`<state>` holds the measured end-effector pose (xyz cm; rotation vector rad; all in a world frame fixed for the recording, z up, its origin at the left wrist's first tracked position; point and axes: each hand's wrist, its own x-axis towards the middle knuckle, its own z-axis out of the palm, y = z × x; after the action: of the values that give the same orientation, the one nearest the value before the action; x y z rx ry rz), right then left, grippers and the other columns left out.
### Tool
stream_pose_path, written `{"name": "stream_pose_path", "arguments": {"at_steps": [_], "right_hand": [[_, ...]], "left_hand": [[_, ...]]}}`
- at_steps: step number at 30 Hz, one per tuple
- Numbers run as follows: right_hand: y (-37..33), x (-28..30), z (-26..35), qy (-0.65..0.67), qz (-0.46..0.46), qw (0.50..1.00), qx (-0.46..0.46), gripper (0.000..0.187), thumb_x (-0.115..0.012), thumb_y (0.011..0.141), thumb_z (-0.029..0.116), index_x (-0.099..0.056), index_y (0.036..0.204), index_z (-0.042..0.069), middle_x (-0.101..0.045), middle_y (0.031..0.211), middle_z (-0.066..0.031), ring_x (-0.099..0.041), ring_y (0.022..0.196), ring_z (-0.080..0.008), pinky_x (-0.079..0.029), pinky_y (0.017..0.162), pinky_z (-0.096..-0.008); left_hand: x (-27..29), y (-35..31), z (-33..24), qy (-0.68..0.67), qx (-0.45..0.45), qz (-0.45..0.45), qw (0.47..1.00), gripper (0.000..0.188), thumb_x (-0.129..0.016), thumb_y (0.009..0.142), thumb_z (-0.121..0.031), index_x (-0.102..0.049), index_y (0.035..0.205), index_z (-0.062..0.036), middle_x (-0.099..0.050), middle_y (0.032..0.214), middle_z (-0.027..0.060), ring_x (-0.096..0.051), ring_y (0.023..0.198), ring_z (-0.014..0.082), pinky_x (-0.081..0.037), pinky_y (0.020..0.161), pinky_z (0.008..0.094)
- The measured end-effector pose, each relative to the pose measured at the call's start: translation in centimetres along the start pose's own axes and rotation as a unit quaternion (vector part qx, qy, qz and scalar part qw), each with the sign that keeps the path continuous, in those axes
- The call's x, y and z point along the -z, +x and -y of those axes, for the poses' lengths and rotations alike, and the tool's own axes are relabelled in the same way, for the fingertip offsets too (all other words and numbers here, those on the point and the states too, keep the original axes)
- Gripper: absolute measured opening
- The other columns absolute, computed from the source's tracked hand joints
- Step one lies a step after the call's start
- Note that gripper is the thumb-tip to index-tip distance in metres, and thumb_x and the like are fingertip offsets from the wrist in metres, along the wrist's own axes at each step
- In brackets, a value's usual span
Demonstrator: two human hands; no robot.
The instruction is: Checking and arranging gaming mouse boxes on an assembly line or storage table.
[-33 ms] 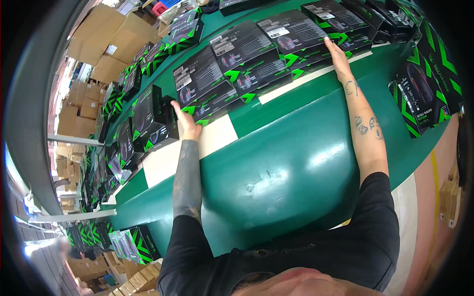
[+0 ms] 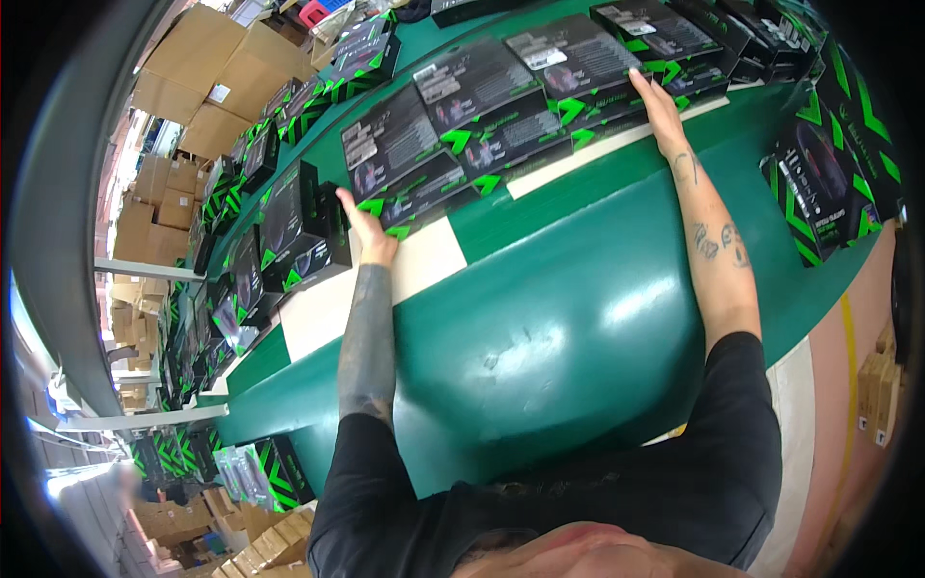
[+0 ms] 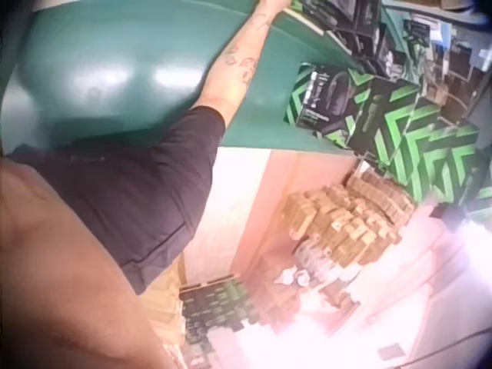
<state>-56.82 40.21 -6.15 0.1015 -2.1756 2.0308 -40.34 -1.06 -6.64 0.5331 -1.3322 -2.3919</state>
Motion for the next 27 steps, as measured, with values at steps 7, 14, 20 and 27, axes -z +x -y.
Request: {"name": "stream_pose_path", "arguments": {"at_steps": [7,14,20,27], "right_hand": [[-0.5,0.0,0.1,0.027,-0.027,0.998,-0.048,0.070,-0.065,0.072,0.051,-0.056,0.117,-0.002,-0.055,0.119,-0.0124,-0.047,0.111,-0.0201,-0.031,0.097,-0.0274],[-10.8,0.8,5.9,0.014,-0.013,0.991,-0.134,0.059,-0.065,0.074,0.043,-0.056,0.114,0.000,-0.057,0.113,-0.0076,-0.047,0.108,-0.0174,-0.031,0.095,-0.0296],[-26.6,5.4,4.2,0.074,0.058,0.987,-0.131,0.067,-0.066,0.074,0.027,-0.040,0.128,-0.004,-0.054,0.115,-0.0124,-0.046,0.112,-0.0192,-0.031,0.098,-0.0316],[-31.0,5.9,8.7,-0.033,0.215,0.966,-0.140,0.070,-0.060,0.082,0.031,-0.032,0.135,-0.005,-0.041,0.133,-0.0156,-0.037,0.124,-0.0231,-0.025,0.104,-0.0325]], "left_hand": [[-1.9,-2.5,-2.1,0.049,-0.083,-0.025,0.995,0.059,-0.048,0.085,-0.058,-0.048,0.121,-0.0110,-0.057,0.114,0.0068,-0.057,0.101,0.0237,-0.047,0.087,0.0419],[1.7,-11.9,-5.3,0.055,0.039,-0.076,0.995,0.045,-0.050,0.083,-0.045,-0.058,0.104,-0.0069,-0.061,0.099,0.0062,-0.059,0.088,0.0216,-0.048,0.080,0.0380],[15.3,-27.5,-3.2,0.067,-0.028,-0.148,0.986,0.052,-0.050,0.079,-0.037,-0.055,0.116,-0.0018,-0.058,0.113,0.0115,-0.053,0.107,0.0240,-0.038,0.094,0.0366],[17.2,-36.1,-8.3,0.293,0.006,-0.045,0.955,0.065,-0.055,0.081,-0.020,-0.031,0.136,0.0057,-0.046,0.129,0.0133,-0.045,0.117,0.0216,-0.032,0.100,0.0317]]}}
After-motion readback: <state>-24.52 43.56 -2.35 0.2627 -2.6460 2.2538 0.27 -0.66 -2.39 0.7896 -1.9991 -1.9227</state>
